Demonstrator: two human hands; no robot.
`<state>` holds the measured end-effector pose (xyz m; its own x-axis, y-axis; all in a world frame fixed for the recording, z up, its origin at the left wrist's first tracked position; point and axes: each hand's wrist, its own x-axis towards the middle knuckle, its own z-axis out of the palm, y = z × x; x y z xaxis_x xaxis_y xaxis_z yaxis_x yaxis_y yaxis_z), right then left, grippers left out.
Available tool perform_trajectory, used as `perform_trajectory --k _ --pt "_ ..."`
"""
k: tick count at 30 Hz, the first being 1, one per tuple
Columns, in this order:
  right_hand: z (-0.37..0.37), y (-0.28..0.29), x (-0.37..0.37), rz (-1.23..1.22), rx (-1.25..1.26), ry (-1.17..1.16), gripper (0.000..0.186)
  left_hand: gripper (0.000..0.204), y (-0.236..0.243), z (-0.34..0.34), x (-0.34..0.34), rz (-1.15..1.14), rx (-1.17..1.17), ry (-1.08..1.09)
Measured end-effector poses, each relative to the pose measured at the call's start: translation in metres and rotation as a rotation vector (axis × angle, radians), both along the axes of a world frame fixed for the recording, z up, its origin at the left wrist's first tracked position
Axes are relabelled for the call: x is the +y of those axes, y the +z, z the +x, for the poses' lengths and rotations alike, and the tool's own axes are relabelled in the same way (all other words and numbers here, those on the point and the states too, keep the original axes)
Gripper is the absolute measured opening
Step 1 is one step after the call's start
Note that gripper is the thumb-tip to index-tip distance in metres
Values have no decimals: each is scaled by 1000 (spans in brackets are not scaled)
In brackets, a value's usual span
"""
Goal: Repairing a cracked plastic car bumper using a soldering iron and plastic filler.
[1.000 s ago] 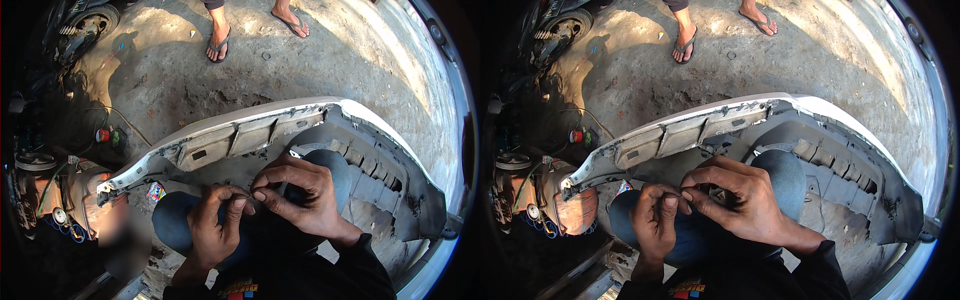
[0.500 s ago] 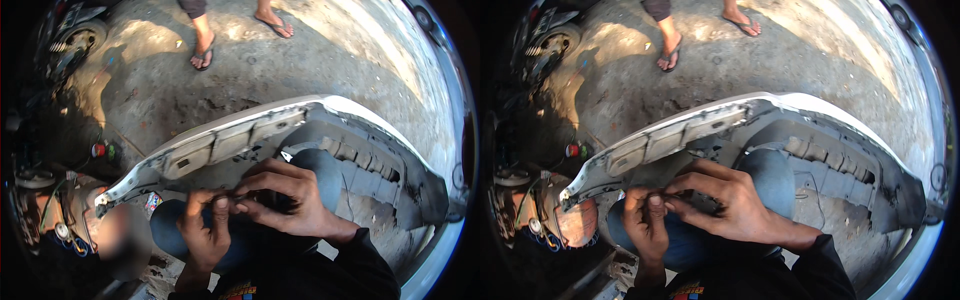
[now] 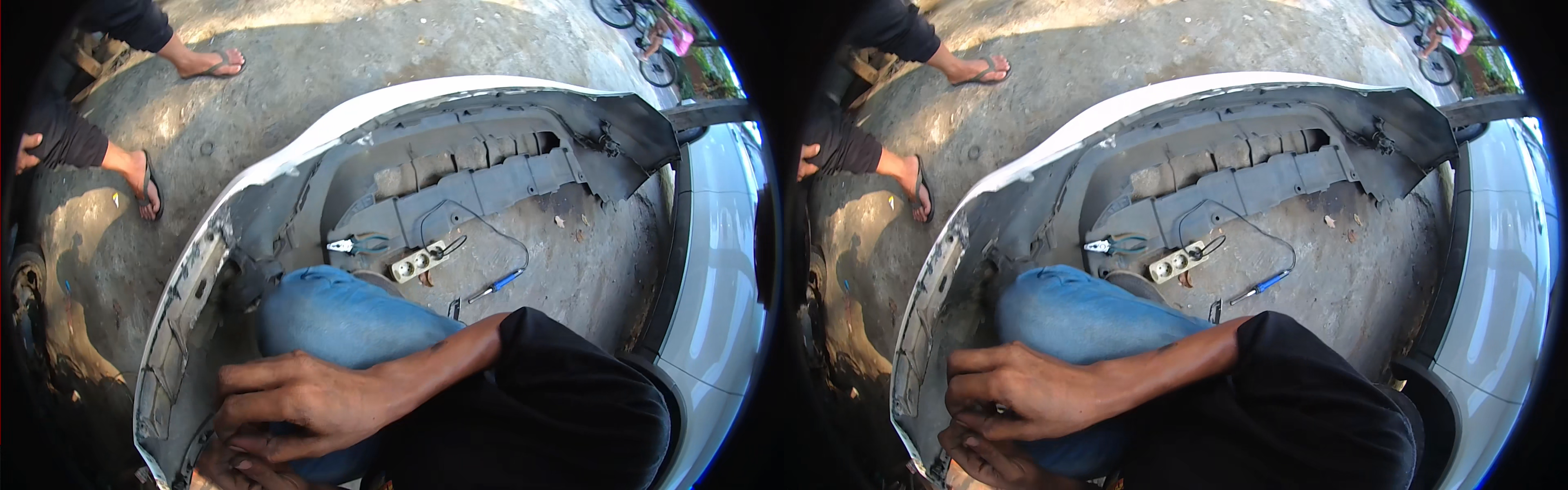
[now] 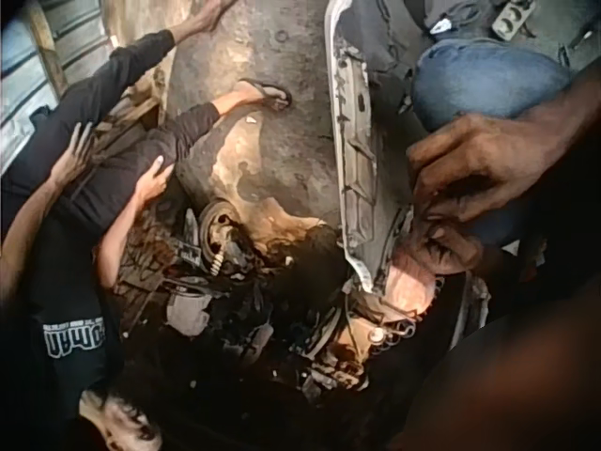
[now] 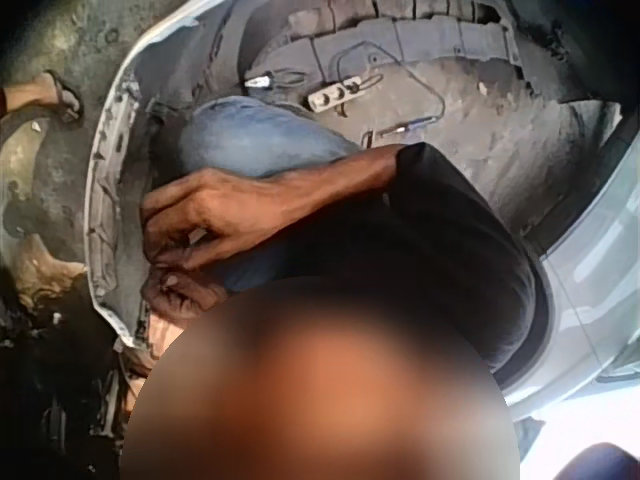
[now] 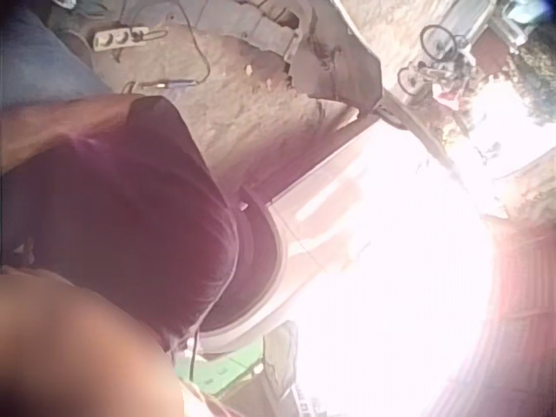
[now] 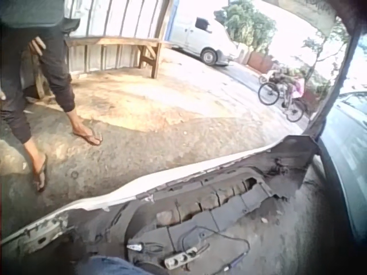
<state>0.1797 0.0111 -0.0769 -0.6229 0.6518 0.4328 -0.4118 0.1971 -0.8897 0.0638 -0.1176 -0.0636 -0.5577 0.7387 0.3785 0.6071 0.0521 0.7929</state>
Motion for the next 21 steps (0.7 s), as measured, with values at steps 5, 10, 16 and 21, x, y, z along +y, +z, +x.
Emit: perform_trajectory --k 5,10,16,21 --pt "10 10 -2 -25 -40 -99 23 28 2 10 19 -30 275 102" --pt "-2 12 5 -54 -26 6 21 29 2 -2 11 8 141 63" --pt "21 17 21 -117 -336 79 21 22 -3 7 23 -13 -284 -136" --pt "23 5 34 -626 -114 303 41 24 -5 -13 3 179 -436 -35"
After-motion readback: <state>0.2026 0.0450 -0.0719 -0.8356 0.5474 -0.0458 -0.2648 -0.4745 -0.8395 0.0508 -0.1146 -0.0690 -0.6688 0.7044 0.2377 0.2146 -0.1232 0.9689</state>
